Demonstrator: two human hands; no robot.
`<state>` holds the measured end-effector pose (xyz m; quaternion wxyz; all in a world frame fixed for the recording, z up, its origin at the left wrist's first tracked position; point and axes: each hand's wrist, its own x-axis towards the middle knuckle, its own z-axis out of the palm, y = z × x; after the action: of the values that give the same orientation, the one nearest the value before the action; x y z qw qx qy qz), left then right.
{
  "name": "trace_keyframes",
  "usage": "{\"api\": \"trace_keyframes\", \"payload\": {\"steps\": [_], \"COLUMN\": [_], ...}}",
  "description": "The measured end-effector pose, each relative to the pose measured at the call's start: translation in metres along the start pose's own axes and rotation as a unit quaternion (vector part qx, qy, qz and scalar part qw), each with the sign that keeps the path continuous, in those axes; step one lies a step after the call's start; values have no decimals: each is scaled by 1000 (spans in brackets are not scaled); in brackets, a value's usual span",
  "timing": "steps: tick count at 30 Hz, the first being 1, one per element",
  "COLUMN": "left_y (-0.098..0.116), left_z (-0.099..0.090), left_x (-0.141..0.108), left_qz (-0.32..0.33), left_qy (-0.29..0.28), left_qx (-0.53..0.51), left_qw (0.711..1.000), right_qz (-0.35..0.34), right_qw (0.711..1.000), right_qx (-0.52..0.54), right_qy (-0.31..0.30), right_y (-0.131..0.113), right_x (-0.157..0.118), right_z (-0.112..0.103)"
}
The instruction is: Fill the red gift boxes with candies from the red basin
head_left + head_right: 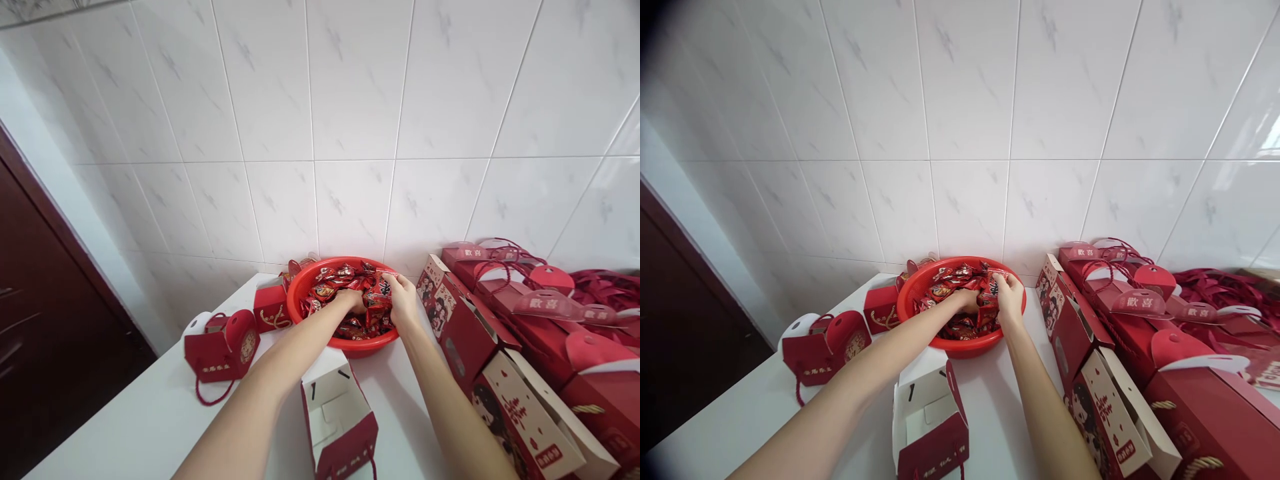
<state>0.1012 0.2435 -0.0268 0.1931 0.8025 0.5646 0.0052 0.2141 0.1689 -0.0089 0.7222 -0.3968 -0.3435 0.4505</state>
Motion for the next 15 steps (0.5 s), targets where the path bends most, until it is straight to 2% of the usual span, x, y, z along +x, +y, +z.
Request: {"api": "trace_keyframes", "payload": {"steps": [3, 8, 13, 15], "left_y": [4, 6, 0, -6], "left_z": [-6, -11, -14, -19], "left_x": [-7, -19, -18, -17], "left_qz": [-24, -23, -20, -4], "left_qy": [1, 10, 11, -7], "left_qx": [22, 21, -32, -75], "left_qw": [999, 999, 999, 997], "right_qz": [7, -7, -19, -25], "right_qw": [1000, 1000, 1000, 1000], "right_qx": [-1, 0, 2, 0], "right_qy": [6, -1, 5, 13], "right_y": [1, 3, 7, 7], "right_x": [1, 3, 6, 7], "right_z": [0, -1, -4, -5]}}
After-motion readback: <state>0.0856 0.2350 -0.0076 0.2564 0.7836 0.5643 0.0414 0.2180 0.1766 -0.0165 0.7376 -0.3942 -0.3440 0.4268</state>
